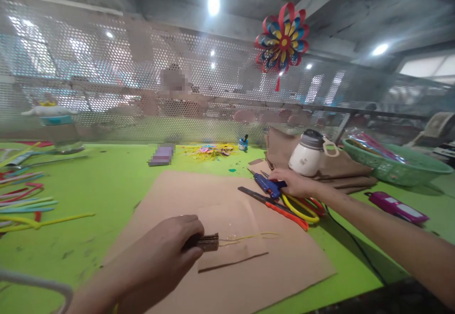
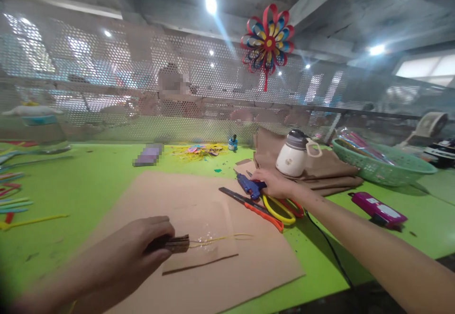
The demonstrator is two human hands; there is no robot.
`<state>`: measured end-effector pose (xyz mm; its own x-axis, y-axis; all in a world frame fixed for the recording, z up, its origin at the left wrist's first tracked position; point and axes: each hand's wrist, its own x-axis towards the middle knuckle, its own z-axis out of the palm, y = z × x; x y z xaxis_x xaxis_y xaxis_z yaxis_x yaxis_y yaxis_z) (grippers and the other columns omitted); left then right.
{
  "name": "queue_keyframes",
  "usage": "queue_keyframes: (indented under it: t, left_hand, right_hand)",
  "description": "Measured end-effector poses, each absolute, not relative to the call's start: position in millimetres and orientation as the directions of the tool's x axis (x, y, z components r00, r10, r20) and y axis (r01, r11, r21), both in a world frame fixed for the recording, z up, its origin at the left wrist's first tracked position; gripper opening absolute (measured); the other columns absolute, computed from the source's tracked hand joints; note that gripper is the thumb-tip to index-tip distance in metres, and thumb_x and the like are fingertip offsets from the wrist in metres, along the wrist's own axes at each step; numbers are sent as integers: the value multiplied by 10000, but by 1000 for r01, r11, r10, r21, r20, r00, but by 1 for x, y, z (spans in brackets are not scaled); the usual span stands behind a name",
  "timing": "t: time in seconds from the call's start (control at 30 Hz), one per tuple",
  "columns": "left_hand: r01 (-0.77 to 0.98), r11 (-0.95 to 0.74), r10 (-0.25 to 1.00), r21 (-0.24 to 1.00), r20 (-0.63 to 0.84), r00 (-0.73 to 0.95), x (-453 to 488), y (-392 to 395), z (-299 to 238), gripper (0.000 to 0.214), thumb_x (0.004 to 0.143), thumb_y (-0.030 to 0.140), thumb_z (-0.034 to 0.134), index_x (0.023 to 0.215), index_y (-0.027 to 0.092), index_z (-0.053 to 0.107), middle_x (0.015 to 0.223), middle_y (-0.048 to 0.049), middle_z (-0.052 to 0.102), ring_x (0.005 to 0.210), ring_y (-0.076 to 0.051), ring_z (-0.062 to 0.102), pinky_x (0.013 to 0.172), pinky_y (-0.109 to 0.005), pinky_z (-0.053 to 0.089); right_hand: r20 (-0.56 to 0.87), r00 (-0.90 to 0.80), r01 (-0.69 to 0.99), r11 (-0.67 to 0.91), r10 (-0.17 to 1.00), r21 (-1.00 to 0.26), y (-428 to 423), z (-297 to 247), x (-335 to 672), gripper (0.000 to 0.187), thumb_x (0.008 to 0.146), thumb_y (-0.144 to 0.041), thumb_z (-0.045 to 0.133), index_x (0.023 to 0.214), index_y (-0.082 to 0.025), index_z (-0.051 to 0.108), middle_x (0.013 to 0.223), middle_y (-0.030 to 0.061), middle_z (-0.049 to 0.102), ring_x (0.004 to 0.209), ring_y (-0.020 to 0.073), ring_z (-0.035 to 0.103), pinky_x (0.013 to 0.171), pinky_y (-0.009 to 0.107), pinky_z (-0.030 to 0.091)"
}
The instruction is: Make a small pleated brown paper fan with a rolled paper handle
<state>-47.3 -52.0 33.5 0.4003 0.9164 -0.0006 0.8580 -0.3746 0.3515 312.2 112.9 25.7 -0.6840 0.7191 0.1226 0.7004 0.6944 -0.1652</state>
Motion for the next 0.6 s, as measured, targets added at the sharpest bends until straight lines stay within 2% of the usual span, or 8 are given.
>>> queue_keyframes:
  t: [0.2,0.33,0.4,0.43,0.47,0.53,0.6]
  left_hand:
    - [858,-365,920,362,-1,391,-49,-51,30,144,841,253,503,788,237,636,799,-2,643,696,-180,539,598,-290,312]
    - [845,-400,903,356,-7,430,-49,-51,35,127,841,279,530,817,239,648,816,-2,656,706,-181,553,604,-284,328]
    - [833,-425,889,353,-8,457,-48,-50,37,121,840,286,538,826,234,647,822,-5,662,709,-180,557,607,-280,338]
    - [833,-425,888,354,-13,459,-48,-50,37,122,843,283,536,822,233,645,811,-4,662,697,-177,556,602,-279,338]
    - [832,-426,887,356,-17,462,-48,-50,38,120,842,278,536,830,233,647,811,-4,665,696,-177,559,601,-278,341]
    - [831,-424,887,360,-21,461,-48,-50,38,125,846,280,537,850,234,653,816,-6,670,702,-179,568,598,-277,346]
    - [828,-430,885,359,-16,466,-49,-51,37,129,849,284,541,862,233,658,818,-7,672,710,-180,575,595,-277,351]
  right_hand:
    - [30,-671,732,669,741,-130,124,32,306,364,705,-38,666,1050,-150,692,1088,100,657,999,247,620,885,386,488]
    - [51,-676,725,677,735,-130,120,44,310,413,615,-40,693,1019,-125,716,1162,168,636,1112,338,579,970,430,453]
    - [108,-670,722,679,734,-134,104,50,305,392,666,-93,687,1059,-100,695,1200,204,607,1152,383,538,998,512,415]
    - [146,-668,717,684,730,-137,90,53,299,341,737,-129,649,1075,-98,684,1188,208,604,1148,383,531,995,537,404]
    - [183,-673,702,697,716,-146,73,55,290,295,816,-169,595,1094,-106,669,1175,199,602,1146,362,527,996,530,399]
    - [229,-724,627,759,651,-174,31,53,269,234,891,-238,563,1092,-155,650,1168,148,601,1119,288,537,977,439,427]
    - [220,-831,488,860,510,-150,-10,45,245,122,920,-221,551,965,-171,654,1057,116,616,997,246,545,863,384,457]
